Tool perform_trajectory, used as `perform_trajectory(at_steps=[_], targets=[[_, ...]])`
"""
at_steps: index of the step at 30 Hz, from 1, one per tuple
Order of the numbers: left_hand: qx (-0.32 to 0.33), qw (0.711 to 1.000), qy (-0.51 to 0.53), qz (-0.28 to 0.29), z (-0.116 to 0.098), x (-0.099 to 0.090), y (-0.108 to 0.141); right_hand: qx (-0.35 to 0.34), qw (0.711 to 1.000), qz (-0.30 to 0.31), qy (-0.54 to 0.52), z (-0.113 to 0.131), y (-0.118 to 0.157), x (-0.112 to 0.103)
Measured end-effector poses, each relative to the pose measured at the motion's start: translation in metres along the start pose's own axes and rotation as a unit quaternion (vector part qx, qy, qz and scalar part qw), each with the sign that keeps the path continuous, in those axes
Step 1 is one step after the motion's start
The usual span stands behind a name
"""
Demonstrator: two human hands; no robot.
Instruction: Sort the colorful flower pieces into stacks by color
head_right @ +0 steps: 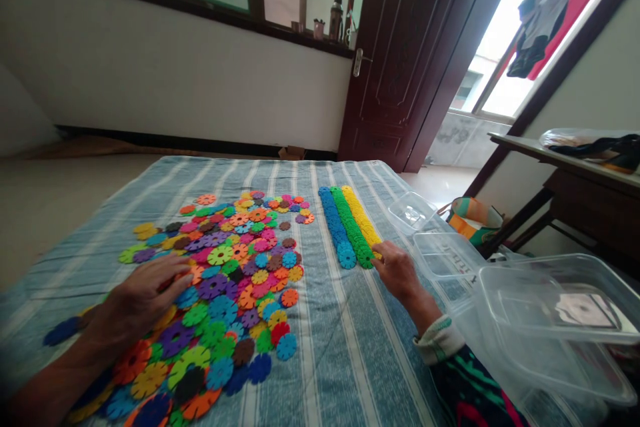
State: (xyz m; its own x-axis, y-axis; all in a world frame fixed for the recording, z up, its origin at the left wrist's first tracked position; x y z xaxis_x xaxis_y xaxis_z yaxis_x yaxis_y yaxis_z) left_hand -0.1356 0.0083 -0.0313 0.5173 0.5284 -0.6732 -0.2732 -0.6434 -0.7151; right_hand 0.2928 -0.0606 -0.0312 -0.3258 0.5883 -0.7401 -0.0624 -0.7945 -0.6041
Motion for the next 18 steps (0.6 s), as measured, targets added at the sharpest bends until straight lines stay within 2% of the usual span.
perform_trajectory(at_steps=[7,11,14,18], targets=[[-0.005,1.000,0.004,-0.007,-0.009,-0.010,0.000,-0.018,0.998,0.030,0.059,0.008,0.021,0.017],[-0.009,1.000,0.003,-0.007,-0.021,-0.018,0.003,-0.053,0.997,0.010,0.058,0.006,0.031,0.021],[-0.020,1.000,-0.008,-0.015,-0.019,-0.021,0.005,-0.076,0.995,-0.010,0.069,0.007,0.035,0.019],[-0.044,0.999,-0.024,-0.015,-0.011,-0.021,0.006,-0.107,0.991,-0.035,0.069,0.029,0.037,0.011]])
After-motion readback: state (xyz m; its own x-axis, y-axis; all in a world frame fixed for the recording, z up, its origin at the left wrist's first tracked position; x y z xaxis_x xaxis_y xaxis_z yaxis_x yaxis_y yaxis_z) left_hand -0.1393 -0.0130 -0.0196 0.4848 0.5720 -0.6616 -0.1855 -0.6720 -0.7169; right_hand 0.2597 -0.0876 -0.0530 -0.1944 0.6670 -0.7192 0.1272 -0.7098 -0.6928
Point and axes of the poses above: each hand's wrist, its own y-axis away from the middle knuckle, its own x-axis out of the palm, z = x × y, the point moved 10 cm from there along -y, towards the middle knuckle, and after that the axes turned 10 degrees about -z, right-handed, at the moved point
